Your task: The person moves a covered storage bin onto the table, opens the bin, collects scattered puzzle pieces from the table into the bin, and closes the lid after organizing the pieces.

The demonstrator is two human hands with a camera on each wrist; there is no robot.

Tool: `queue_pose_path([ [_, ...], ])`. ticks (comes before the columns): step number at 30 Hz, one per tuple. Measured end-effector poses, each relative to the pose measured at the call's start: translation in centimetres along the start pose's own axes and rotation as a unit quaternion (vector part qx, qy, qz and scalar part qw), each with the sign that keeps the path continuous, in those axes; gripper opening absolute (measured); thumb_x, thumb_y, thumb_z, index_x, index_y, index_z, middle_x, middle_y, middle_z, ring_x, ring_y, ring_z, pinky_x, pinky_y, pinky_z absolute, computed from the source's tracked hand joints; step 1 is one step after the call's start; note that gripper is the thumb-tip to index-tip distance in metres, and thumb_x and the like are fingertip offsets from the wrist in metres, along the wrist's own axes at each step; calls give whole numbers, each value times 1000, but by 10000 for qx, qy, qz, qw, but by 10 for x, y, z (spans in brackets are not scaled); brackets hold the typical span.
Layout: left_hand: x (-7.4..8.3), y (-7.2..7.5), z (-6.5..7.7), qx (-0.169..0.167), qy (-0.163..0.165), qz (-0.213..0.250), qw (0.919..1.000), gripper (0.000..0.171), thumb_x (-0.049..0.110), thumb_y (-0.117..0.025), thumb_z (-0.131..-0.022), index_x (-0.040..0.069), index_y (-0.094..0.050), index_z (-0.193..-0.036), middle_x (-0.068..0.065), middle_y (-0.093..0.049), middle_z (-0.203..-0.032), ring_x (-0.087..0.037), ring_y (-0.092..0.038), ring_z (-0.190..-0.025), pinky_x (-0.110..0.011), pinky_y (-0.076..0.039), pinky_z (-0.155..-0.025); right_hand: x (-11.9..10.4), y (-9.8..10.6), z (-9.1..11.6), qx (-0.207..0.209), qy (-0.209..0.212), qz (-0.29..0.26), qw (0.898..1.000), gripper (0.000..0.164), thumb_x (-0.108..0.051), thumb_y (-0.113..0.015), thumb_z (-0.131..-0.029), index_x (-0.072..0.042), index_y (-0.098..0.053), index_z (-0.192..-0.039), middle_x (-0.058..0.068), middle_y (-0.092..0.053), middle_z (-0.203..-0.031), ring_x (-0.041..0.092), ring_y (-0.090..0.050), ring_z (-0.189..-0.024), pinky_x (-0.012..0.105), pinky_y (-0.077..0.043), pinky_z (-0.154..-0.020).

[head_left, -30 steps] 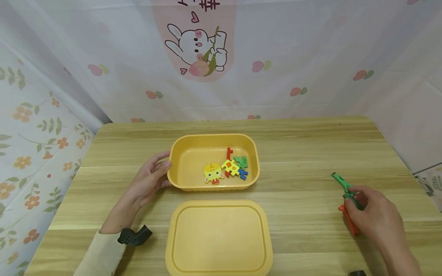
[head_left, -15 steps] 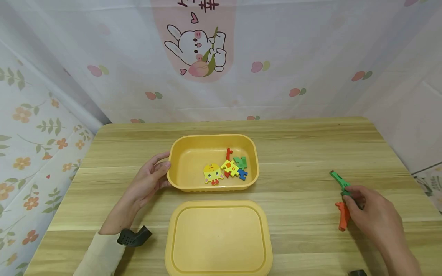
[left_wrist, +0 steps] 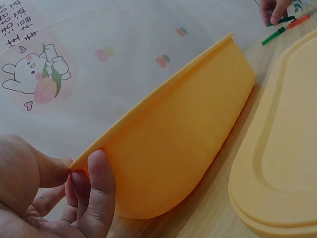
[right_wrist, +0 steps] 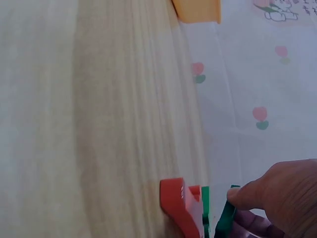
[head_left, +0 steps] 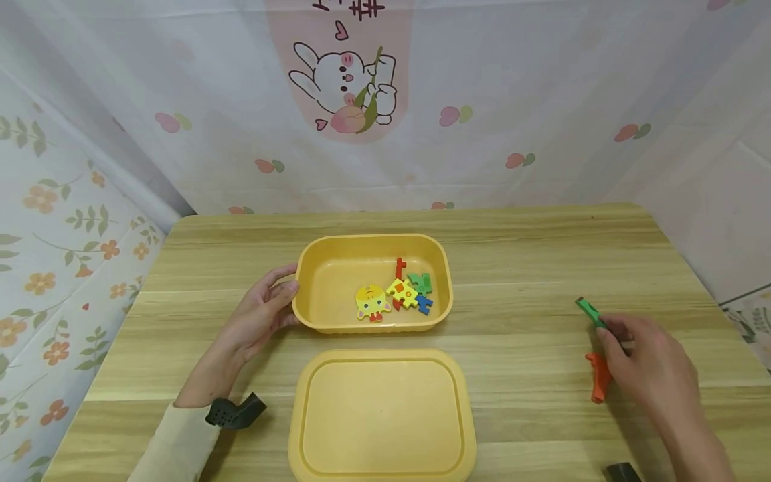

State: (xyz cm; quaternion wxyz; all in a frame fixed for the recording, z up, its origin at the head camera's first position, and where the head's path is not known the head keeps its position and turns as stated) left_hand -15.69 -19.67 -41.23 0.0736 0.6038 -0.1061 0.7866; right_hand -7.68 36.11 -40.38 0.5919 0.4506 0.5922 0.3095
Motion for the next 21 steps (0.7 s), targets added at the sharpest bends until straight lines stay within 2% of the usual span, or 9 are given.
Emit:
queue_pose_path([
  [11, 0, 0, 0, 17, 12, 19, 10000, 63, 24, -53, -113, 5, -24, -165, 8, -68, -115, -6, -69, -93, -22, -62, -78, -14, -2, -9, 88, 186, -57, 9998, 31, -24, -65, -106, -3, -69, -130, 26, -71, -115, 44, -73, -88, 35, -45, -55],
  [18, 0, -1, 0, -3, 0, 37, 10000, 63, 24, -52, -113, 5, -24, -165, 8, -68, -115, -7, -69, -93, -22, -62, -78, -24, 0, -15, 436, 357, -145, 9983, 29, -25, -64, -106, -8, -70, -129, 20, -73, -113, 23, -68, -82, 31, -42, -61],
  [21, 0, -1, 0, -12, -2, 52, 10000, 62, 24, -52, -113, 5, -24, -165, 8, -68, -115, -7, -69, -93, -22, -62, -78, -30, 1, -16, 544, 435, -339, 9970, 29, -24, -64, -107, -7, -70, -129, 19, -73, -114, -3, -62, -89, 22, -44, -64],
])
Point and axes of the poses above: each hand's wrist, its own z-axis away from the middle knuckle, its own y-axis out of the back of the hand, x = y × z, the point moved 4 cm from there along -z, towards the middle knuckle
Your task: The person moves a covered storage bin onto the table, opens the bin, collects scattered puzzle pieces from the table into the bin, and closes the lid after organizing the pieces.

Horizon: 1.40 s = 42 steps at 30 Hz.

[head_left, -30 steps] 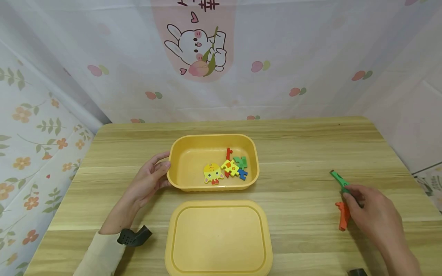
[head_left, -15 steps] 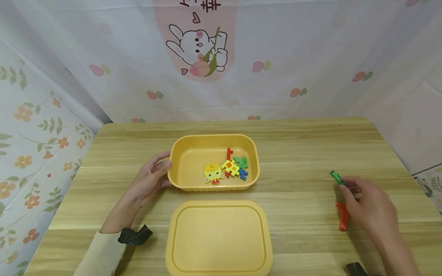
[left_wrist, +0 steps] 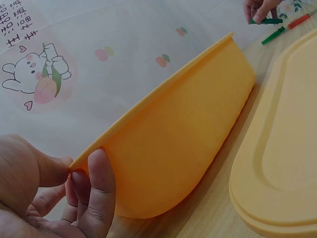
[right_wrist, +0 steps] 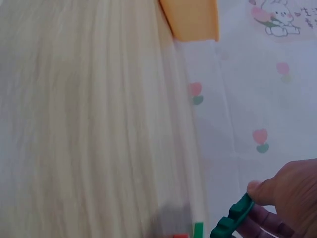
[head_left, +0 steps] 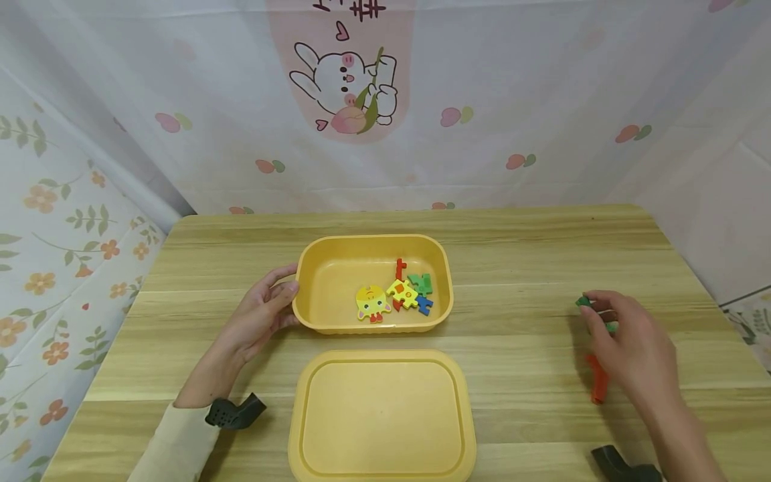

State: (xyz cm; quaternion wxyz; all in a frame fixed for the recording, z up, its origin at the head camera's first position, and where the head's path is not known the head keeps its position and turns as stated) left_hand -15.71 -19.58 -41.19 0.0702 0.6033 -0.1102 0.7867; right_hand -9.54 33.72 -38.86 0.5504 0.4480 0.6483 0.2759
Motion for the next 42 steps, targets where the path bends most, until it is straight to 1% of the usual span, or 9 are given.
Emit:
queue_pose_path([
  [3, 1, 1, 1, 13, 3, -8, 10000, 62, 24, -52, -113, 5, -24, -165, 7, -68, -115, -7, -69, -93, -22, -62, -78, -7, -3, -2, 107, 128, -343, 9993, 28, -22, -66, -106, -4, -70, -128, 20, -73, -116, -26, -46, -91, 6, -41, -67],
  [5, 1, 2, 1, 21, 8, -17, 10000, 63, 24, -52, -113, 5, -23, -165, 7, -68, -115, -7, -69, -93, -22, -62, -78, -11, -6, -4, 135, 154, -611, 9979, 28, -20, -67, -106, -3, -70, -128, 20, -74, -116, -31, -41, -90, 0, -39, -69],
  [9, 2, 4, 2, 57, 16, -28, 10000, 62, 24, -52, -113, 5, -24, -165, 7, -68, -116, -7, -69, -93, -22, -62, -78, -19, -13, -10, 60, 21, -986, 9951, 30, -23, -66, -106, -4, -70, -129, 20, -73, -117, -28, -46, -90, 0, -42, -69],
  [16, 3, 6, 3, 87, 15, -101, 9999, 61, 24, -53, -113, 5, -26, -164, 8, -68, -115, -7, -69, -92, -22, -61, -79, -30, -23, -20, -129, -125, -1207, 9925, 32, -28, -64, -107, -7, -70, -130, 15, -72, -117, -24, -49, -90, 6, -45, -68],
  [20, 4, 7, 4, 127, 29, -124, 9998, 62, 24, -54, -112, 5, -26, -164, 8, -68, -114, -7, -69, -91, -22, -61, -78, -37, -28, -25, -184, -171, -1411, 9897, 32, -31, -64, -106, -9, -71, -129, -2, -68, -112, -18, -53, -90, 14, -49, -64],
  [25, 5, 9, 5, 164, 32, -107, 9998, 61, 23, -54, -112, 5, -26, -164, 8, -68, -113, -7, -69, -90, -21, -61, -77, -47, -35, -30, -247, -210, -1817, 9828, 33, -32, -65, -106, -8, -70, -129, -25, -60, -105, -10, -58, -92, 15, -53, -64],
  [33, 3, 7, 3, 62, 4, -153, 9999, 60, 24, -53, -113, 6, -27, -163, 8, -69, -115, -7, -68, -90, -22, -60, -77, -55, -43, -34, -538, -322, -2525, 9656, 39, -29, -62, -108, 0, -64, -134, -22, -61, -108, -2, -62, -95, 22, -64, -69],
  [37, 0, 4, 0, 53, 32, -129, 9999, 60, 24, -53, -113, 7, -27, -164, 8, -69, -116, -8, -68, -89, -21, -59, -76, -58, -45, -36, -722, -325, -2814, 9563, 33, -29, -61, -109, -6, -64, -133, -18, -62, -111, -2, -64, -96, 23, -65, -70],
  [42, -2, 2, -2, 68, 58, -118, 9999, 61, 24, -53, -113, 7, -26, -164, 8, -68, -118, -8, -68, -91, -21, -60, -77, -65, -47, -39, -761, -238, -3096, 9475, 21, -19, -61, -108, -12, -66, -128, -21, -60, -109, -1, -64, -94, 23, -65, -69],
])
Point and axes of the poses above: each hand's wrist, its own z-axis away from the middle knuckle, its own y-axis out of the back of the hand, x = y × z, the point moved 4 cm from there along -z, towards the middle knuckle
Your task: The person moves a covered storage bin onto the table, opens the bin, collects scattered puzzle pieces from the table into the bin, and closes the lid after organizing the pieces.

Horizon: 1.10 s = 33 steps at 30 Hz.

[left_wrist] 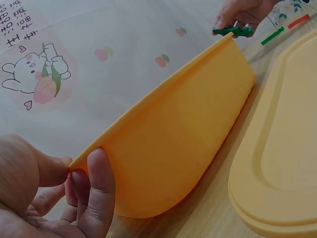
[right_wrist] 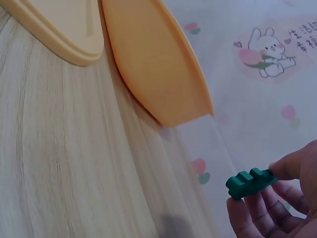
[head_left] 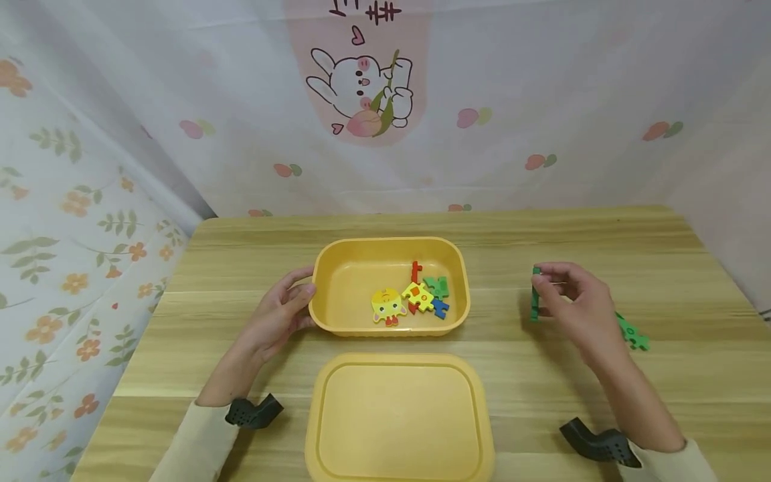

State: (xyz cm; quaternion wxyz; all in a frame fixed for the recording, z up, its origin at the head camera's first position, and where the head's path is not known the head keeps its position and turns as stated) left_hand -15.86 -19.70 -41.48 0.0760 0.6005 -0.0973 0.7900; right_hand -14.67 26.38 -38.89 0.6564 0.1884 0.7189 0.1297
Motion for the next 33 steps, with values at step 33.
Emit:
queue_pose_path([
  [33, 0, 1, -2, 60, 63, 144, 9999, 60, 24, -54, -112, 8, -28, -164, 8, -69, -115, -8, -70, -88, -21, -60, -76, -48, -55, -21, -88, 173, -654, 9977, 37, -26, -66, -106, 1, -65, -132, -8, -62, -110, 4, -67, -92, 28, -66, -72],
])
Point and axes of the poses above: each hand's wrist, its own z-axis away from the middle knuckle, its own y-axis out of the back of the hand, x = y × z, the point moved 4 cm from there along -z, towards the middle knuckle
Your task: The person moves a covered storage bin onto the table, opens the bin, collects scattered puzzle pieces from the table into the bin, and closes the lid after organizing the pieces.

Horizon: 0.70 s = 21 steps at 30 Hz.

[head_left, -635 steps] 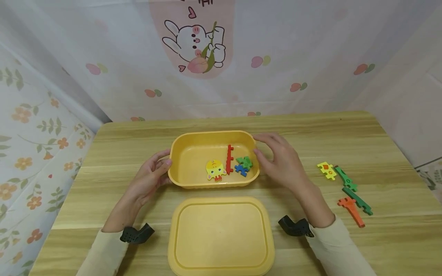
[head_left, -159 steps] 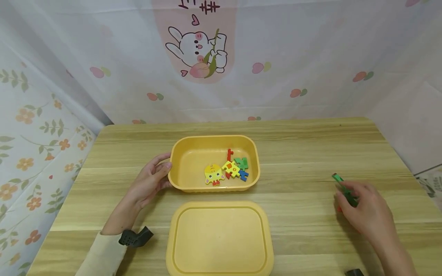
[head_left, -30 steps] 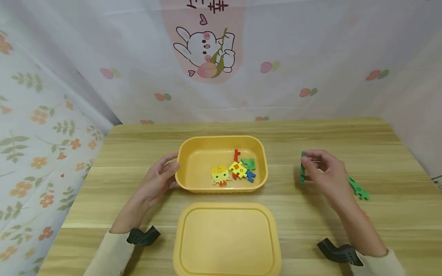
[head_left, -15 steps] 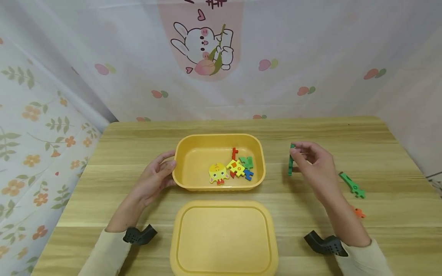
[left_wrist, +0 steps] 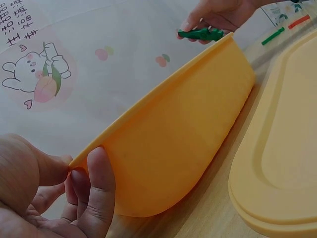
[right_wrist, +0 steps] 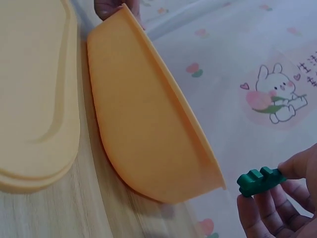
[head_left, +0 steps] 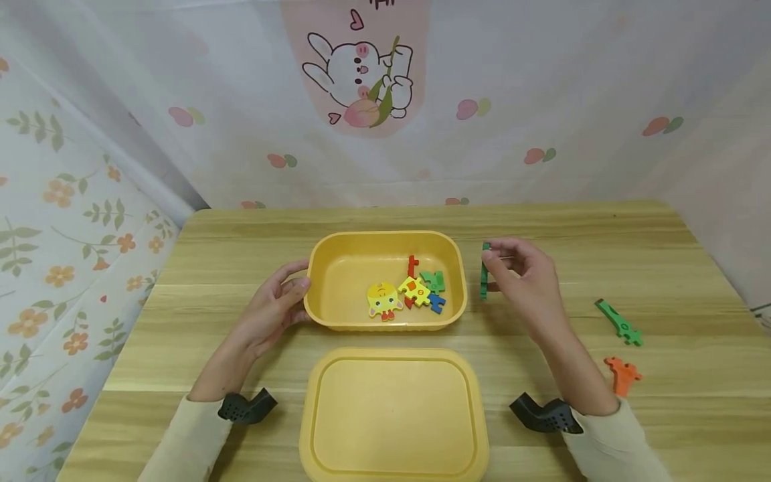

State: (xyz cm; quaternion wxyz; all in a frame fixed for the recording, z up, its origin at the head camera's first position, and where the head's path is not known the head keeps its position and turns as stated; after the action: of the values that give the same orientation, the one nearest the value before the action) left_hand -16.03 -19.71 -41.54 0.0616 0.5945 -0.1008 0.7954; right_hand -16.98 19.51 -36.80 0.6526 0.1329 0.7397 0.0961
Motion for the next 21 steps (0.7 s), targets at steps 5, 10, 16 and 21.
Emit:
queue_pose_path([
  [5, 0, -1, -1, 5, -35, 26, 10000, 59, 23, -54, -112, 7, -28, -163, 8, -69, -114, -8, -70, -86, -21, -60, -74, -3, -6, -2, -47, -14, -90, 9999, 36, -26, -66, -106, 0, -66, -131, -7, -63, -110, 5, -67, -93, 29, -67, -73],
  [10, 0, 0, -1, -23, -65, 60, 10000, 59, 22, -54, -112, 7, -28, -163, 8, -70, -115, -8, -70, -87, -21, -61, -74, -6, -12, -4, -82, -1, -90, 9999, 36, -26, -67, -106, -1, -66, -132, -5, -63, -111, 5, -67, -95, 33, -68, -75],
  [16, -1, 0, -2, -39, -60, 122, 9999, 60, 22, -54, -112, 6, -27, -163, 7, -71, -115, -8, -71, -86, -21, -62, -74, -8, -20, -6, -135, -4, -189, 9997, 36, -25, -68, -106, -1, -65, -132, -1, -63, -112, 7, -67, -96, 37, -68, -77],
  [21, -1, 0, -2, -49, -54, 148, 9999, 60, 22, -53, -112, 6, -27, -163, 7, -71, -115, -8, -72, -85, -21, -62, -74, -12, -25, -8, -71, 175, -216, 9996, 33, -22, -69, -105, 0, -66, -131, 5, -65, -114, 9, -67, -95, 37, -68, -75],
])
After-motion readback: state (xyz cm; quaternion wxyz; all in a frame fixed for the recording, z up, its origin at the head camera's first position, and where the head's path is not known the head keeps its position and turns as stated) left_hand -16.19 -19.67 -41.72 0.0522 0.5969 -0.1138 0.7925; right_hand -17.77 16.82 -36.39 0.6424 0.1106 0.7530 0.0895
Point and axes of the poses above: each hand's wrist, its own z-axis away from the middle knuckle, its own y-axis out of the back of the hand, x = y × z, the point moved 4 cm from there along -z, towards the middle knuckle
